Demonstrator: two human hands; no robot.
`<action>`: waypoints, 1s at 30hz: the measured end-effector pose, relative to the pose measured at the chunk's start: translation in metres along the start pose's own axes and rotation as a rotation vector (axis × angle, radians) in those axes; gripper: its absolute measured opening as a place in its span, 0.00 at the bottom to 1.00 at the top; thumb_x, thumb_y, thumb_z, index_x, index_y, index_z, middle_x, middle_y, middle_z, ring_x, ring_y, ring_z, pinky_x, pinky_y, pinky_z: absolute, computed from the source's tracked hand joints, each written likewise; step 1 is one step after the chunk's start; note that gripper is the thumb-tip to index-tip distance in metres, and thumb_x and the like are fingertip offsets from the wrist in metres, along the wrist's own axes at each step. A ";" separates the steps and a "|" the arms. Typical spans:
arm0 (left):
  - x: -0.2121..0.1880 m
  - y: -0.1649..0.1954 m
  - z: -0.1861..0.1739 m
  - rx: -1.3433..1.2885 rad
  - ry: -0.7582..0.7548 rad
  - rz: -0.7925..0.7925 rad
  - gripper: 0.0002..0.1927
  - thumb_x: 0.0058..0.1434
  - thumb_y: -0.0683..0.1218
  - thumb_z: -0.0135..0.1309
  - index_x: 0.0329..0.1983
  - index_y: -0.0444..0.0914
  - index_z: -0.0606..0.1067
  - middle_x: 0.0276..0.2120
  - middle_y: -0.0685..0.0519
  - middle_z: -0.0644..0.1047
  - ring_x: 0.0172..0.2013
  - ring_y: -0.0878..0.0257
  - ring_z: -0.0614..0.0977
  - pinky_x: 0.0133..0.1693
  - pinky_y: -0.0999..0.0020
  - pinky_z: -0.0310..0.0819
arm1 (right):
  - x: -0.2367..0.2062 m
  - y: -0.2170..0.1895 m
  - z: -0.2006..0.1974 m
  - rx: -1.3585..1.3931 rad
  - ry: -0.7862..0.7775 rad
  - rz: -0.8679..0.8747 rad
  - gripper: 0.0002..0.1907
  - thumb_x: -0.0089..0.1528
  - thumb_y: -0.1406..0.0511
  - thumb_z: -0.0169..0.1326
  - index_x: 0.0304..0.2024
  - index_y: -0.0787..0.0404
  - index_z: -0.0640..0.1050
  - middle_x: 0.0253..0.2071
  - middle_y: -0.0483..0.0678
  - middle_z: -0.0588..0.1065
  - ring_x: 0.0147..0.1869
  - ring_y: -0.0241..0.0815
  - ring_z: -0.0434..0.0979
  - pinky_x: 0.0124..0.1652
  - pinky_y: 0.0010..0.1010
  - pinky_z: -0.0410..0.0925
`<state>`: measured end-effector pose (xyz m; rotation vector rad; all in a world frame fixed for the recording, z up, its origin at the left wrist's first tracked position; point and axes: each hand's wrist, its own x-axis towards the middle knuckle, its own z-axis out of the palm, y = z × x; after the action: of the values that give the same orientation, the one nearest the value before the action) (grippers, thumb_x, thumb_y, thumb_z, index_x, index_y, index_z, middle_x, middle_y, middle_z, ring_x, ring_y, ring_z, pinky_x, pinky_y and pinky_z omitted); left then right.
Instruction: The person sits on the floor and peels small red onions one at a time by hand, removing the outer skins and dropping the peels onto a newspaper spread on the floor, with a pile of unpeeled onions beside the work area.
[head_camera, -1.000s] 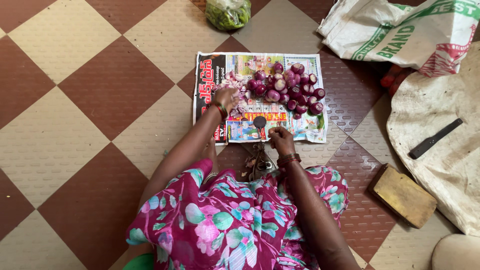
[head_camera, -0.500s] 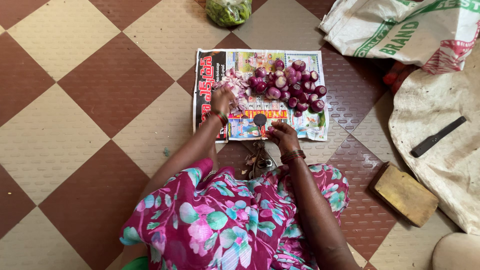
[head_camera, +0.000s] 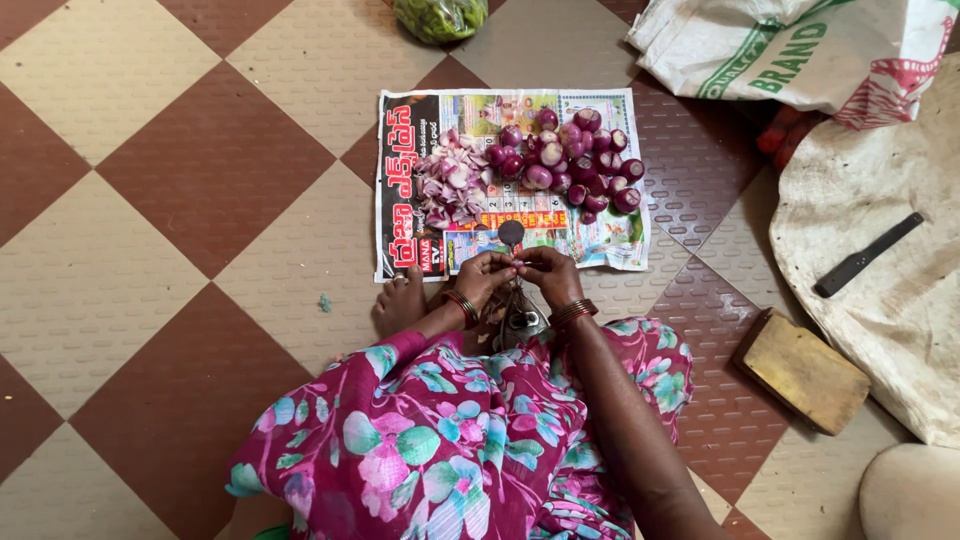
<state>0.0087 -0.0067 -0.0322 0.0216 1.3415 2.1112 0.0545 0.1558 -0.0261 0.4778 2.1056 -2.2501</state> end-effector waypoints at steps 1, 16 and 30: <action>0.000 0.000 0.001 0.026 0.002 0.033 0.09 0.62 0.36 0.61 0.45 0.34 0.77 0.38 0.52 0.83 0.36 0.69 0.83 0.38 0.75 0.80 | 0.000 0.000 0.001 0.001 0.012 0.004 0.14 0.58 0.76 0.62 0.47 0.67 0.81 0.44 0.49 0.82 0.48 0.38 0.82 0.51 0.30 0.76; 0.001 0.016 0.018 0.149 0.104 0.063 0.06 0.64 0.38 0.60 0.43 0.32 0.78 0.35 0.51 0.83 0.34 0.68 0.83 0.35 0.75 0.80 | -0.001 -0.015 0.018 -0.063 0.105 0.012 0.09 0.63 0.73 0.59 0.46 0.66 0.80 0.41 0.49 0.82 0.44 0.37 0.83 0.46 0.29 0.77; 0.000 0.015 0.014 -0.133 0.074 -0.221 0.09 0.63 0.39 0.59 0.45 0.31 0.77 0.37 0.49 0.81 0.35 0.61 0.84 0.39 0.68 0.82 | 0.003 -0.019 0.029 -0.363 0.186 0.203 0.09 0.64 0.66 0.61 0.40 0.68 0.81 0.31 0.52 0.81 0.30 0.40 0.79 0.30 0.30 0.72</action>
<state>0.0058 0.0003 -0.0132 -0.2515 1.1830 2.0241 0.0415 0.1296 -0.0076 0.8578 2.3553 -1.7249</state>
